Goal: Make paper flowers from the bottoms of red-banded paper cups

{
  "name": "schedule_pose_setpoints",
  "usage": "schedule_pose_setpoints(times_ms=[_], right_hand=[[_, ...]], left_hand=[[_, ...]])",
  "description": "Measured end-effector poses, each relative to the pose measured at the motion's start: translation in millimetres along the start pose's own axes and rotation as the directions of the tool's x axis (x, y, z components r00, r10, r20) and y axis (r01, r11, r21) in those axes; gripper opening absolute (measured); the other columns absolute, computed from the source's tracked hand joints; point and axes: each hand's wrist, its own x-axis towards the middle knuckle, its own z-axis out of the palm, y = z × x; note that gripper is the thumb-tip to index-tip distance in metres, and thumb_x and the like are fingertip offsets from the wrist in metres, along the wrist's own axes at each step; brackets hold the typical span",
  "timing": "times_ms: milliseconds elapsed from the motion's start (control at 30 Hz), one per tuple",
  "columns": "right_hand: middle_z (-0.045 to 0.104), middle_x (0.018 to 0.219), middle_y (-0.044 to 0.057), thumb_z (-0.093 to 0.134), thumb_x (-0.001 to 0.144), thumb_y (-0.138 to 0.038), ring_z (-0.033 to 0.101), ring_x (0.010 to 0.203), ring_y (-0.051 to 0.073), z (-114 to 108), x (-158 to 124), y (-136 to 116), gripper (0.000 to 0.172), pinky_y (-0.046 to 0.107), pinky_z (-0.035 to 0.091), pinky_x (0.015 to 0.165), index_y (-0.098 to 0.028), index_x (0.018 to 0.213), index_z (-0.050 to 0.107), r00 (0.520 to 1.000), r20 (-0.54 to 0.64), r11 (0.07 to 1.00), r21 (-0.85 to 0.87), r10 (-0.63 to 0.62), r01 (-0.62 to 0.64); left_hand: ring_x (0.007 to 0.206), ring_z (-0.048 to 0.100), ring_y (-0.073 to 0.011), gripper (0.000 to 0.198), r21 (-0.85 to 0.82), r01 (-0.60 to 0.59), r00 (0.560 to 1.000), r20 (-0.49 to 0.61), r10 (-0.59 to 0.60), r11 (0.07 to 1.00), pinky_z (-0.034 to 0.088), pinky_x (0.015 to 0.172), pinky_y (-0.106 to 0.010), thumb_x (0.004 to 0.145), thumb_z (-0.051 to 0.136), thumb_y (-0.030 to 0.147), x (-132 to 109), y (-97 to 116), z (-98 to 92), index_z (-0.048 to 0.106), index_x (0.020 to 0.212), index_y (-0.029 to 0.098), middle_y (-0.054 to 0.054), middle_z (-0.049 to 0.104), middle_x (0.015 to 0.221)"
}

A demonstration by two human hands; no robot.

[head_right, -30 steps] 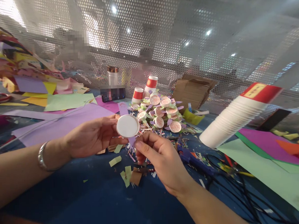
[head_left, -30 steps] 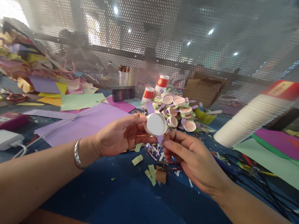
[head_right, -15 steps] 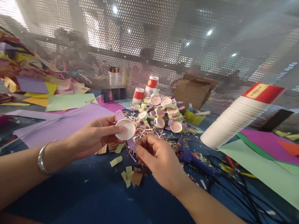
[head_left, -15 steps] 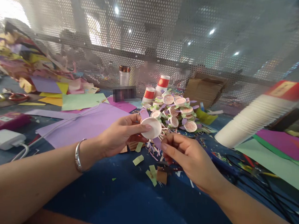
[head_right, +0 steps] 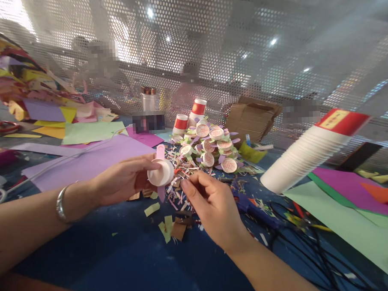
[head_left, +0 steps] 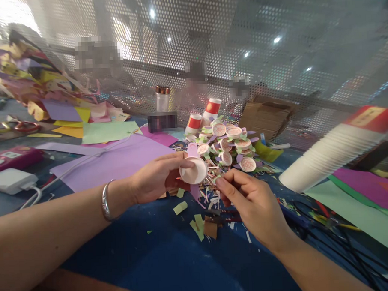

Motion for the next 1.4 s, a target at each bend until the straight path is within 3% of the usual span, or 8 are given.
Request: schedule_pose_setpoints(times_ms=[200,433,600,767,867,967,1133,1400], right_hand=[[0.059,0.067,-0.001,0.061,0.096,-0.039,0.051,0.056,0.013,3,0,-5,0.020,0.026,0.039,0.049,-0.022,0.085,0.063,0.999,-0.017,0.999,0.023,-0.031,0.032],[0.056,0.067,-0.003,0.058,0.099,-0.042,0.046,0.057,0.012,4,3,-1,0.024,0.025,0.038,0.050,-0.023,0.086,0.063,0.999,0.033,0.999,0.047,0.010,-0.011],[0.057,0.066,-0.003,0.058,0.100,-0.040,0.049,0.058,0.013,4,3,4,0.024,0.025,0.039,0.050,-0.023,0.083,0.063,0.999,0.048,1.000,-0.002,-0.008,0.008],[0.062,0.071,-0.001,0.061,0.099,-0.031,0.055,0.059,0.014,7,-3,-1,0.015,0.028,0.044,0.055,-0.024,0.086,0.063,0.980,-0.048,0.972,-0.145,-0.192,0.183],[0.065,0.079,0.000,0.062,0.098,-0.021,0.060,0.068,0.015,10,-7,-6,0.009,0.031,0.049,0.067,-0.024,0.089,0.062,0.926,-0.029,0.903,-0.235,-0.376,0.359],[0.067,0.085,0.002,0.063,0.096,-0.017,0.063,0.075,0.017,14,-10,-6,0.006,0.033,0.052,0.072,-0.023,0.095,0.062,0.882,0.014,0.837,-0.309,-0.471,0.452],[0.070,0.091,0.006,0.069,0.093,-0.021,0.066,0.085,0.022,20,-9,-3,0.010,0.037,0.053,0.079,-0.019,0.101,0.064,0.862,0.018,0.791,-0.389,-0.506,0.472],[0.068,0.088,0.006,0.062,0.095,-0.016,0.064,0.081,0.022,25,-6,-4,0.006,0.038,0.051,0.074,-0.020,0.098,0.063,0.879,0.045,0.792,-0.412,-0.476,0.450]], left_hand=[[0.065,0.062,-0.0102,0.019,0.123,0.002,0.999,0.035,-0.007,0.992,0.052,0.059,-0.021,0.082,0.077,0.027,-3,-3,2.9,0.066,0.089,0.013,-0.004,0.067,0.081],[0.057,0.063,-0.0100,0.028,0.259,0.013,0.996,0.076,-0.034,0.966,0.051,0.053,-0.020,0.083,0.078,0.037,-4,-5,4.9,0.061,0.082,0.014,-0.003,0.069,0.072],[0.048,0.063,-0.0102,0.025,0.268,0.069,0.998,-0.027,-0.064,0.961,0.051,0.048,-0.020,0.086,0.072,0.032,-2,-8,5.5,0.055,0.077,0.016,-0.001,0.067,0.065],[0.052,0.067,-0.0127,0.017,0.190,0.125,0.983,-0.159,-0.096,0.974,0.056,0.051,-0.023,0.084,0.070,0.027,-1,-9,7.7,0.059,0.084,0.014,-0.004,0.069,0.070],[0.057,0.069,-0.0141,0.014,0.117,0.150,0.974,-0.185,-0.127,0.982,0.055,0.052,-0.022,0.085,0.068,0.026,-1,-8,11.5,0.064,0.084,0.013,-0.006,0.071,0.071],[0.053,0.067,-0.0131,0.016,0.079,0.183,0.970,-0.174,-0.168,0.980,0.055,0.051,-0.022,0.086,0.068,0.027,-2,-9,15.2,0.066,0.079,0.013,-0.006,0.071,0.068],[0.053,0.066,-0.0127,0.017,0.090,0.160,0.980,-0.133,-0.148,0.983,0.054,0.050,-0.022,0.084,0.068,0.028,-4,-15,19.0,0.066,0.076,0.014,-0.004,0.069,0.067],[0.054,0.068,-0.0135,0.015,0.161,0.134,0.981,-0.159,-0.108,0.978,0.055,0.052,-0.023,0.084,0.069,0.024,-8,-18,22.8,0.058,0.078,0.016,-0.003,0.070,0.066]])
